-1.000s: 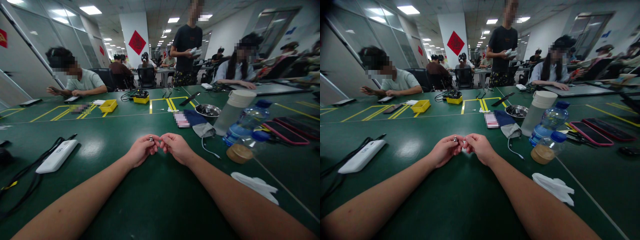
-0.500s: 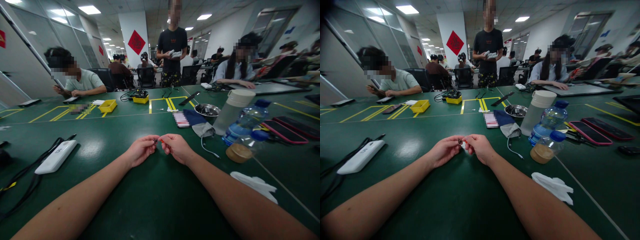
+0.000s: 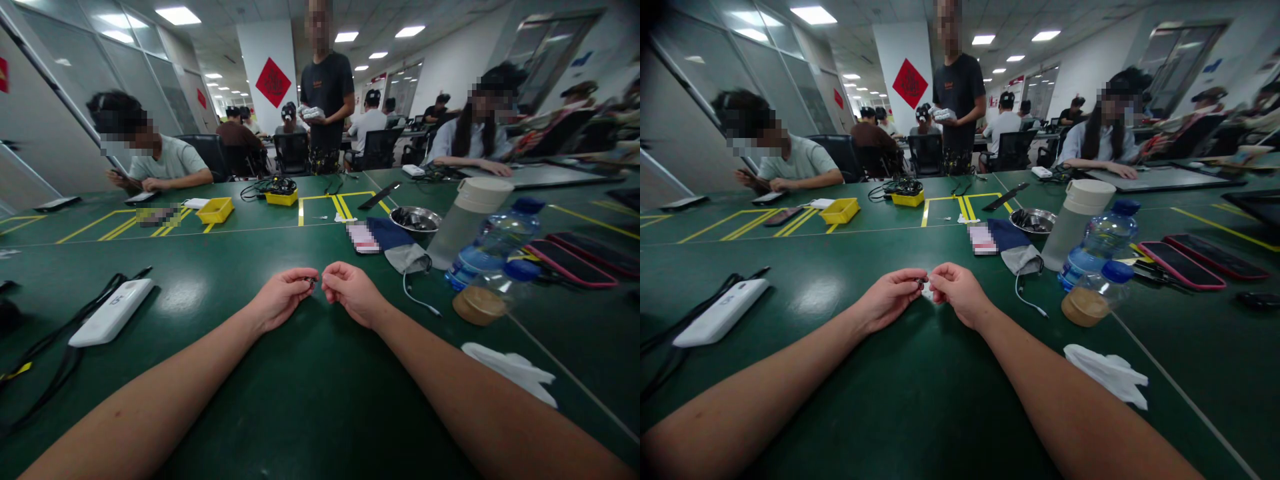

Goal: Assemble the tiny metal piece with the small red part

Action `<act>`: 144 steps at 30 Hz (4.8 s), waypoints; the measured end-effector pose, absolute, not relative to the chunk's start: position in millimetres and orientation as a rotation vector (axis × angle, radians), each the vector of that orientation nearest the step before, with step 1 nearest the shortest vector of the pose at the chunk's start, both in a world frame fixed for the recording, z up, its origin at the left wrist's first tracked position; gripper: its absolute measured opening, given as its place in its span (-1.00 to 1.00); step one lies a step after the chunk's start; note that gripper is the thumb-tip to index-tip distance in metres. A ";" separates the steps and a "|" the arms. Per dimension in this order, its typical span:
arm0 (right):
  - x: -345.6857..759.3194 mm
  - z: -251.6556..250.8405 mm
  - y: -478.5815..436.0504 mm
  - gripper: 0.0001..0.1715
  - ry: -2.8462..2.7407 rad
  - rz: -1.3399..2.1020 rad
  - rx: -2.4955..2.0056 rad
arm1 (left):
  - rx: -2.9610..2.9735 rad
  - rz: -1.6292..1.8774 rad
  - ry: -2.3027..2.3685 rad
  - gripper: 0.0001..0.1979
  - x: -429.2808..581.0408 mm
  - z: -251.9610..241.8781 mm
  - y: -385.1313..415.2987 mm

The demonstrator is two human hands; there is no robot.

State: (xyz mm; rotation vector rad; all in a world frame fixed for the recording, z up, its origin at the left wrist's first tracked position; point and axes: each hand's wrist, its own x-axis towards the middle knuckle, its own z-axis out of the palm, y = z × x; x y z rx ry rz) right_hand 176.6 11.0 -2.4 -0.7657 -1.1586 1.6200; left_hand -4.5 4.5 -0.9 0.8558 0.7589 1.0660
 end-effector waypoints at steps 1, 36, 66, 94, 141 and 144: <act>176.5 -2.2 10.9 -0.72 -1.157 1.605 -0.766 | 0.852 1.065 0.760 -0.75 -4.1 -0.2 3.9; 180.2 1.0 9.2 -0.78 -1.094 1.715 -0.736 | 0.977 1.026 0.744 -0.83 -6.8 -0.2 4.5; 178.8 0.8 8.8 -0.85 -1.137 1.701 -0.749 | 1.019 1.037 0.869 -0.77 -0.1 -0.6 2.5; 179.5 2.0 8.8 -0.86 -1.079 1.619 -0.782 | 1.180 1.088 0.869 -0.76 -0.7 -3.6 2.4; 178.0 -3.9 11.6 -0.74 -1.141 1.607 -0.798 | 1.002 1.153 0.854 -0.77 -0.9 2.8 1.9; 177.4 -5.5 12.0 -0.75 -1.168 1.561 -0.821 | 1.038 1.142 0.880 -0.80 -0.8 2.9 1.9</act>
